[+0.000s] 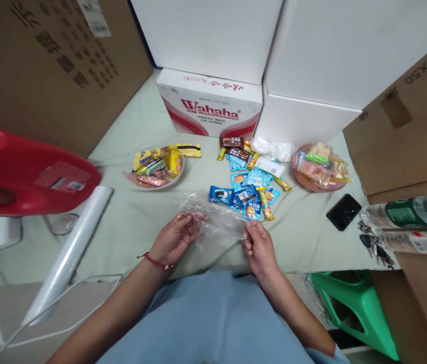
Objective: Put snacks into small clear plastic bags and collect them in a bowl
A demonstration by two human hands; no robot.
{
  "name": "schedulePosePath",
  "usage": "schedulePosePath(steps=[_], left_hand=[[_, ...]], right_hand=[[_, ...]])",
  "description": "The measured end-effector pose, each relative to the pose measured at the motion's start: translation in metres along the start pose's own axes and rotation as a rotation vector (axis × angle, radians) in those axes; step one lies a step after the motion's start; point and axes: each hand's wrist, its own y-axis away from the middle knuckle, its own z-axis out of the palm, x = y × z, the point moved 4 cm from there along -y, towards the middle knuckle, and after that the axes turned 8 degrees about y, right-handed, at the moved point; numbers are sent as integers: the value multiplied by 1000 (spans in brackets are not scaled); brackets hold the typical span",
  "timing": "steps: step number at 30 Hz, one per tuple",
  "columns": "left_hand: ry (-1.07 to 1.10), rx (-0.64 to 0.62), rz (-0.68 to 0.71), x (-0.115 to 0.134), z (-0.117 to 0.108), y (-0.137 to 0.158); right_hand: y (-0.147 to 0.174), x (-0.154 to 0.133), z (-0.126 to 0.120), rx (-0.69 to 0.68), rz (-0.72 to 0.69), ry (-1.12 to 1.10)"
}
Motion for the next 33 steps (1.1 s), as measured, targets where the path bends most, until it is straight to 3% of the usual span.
schedulePosePath(steps=[5,8,11,14,16,19,23,26,29,31,33], left_hand=[[-98,117,86,5,-9,-4],[-231,172,182,7,-13,-8],[-275,176,219,8,-16,-12],[-320,140,233,11,-17,-13],[-314,94,200,11,-16,-11],[-286,42,161,8,-19,-2],[-492,96,274,8,-33,19],[-731,133,346,3,-40,32],[-872,71,417,-6,-33,36],[-763,11,457,-9,-25,33],[-517,-10,475,-8,-20,27]], right_hand=[[-7,7,-27,0,149,-3],[-4,5,-51,-34,159,281],[-3,-15,-74,-106,9,792],[-11,-50,-82,6,-307,1162],[-21,-68,-72,95,-481,1264],[-46,-71,-38,95,-598,1401],[-77,-54,3,84,-569,1518],[-89,-44,16,93,-532,1516],[-92,-40,21,32,-545,1457],[-91,-42,20,1,-587,1374],[-88,-46,15,21,-637,1270]])
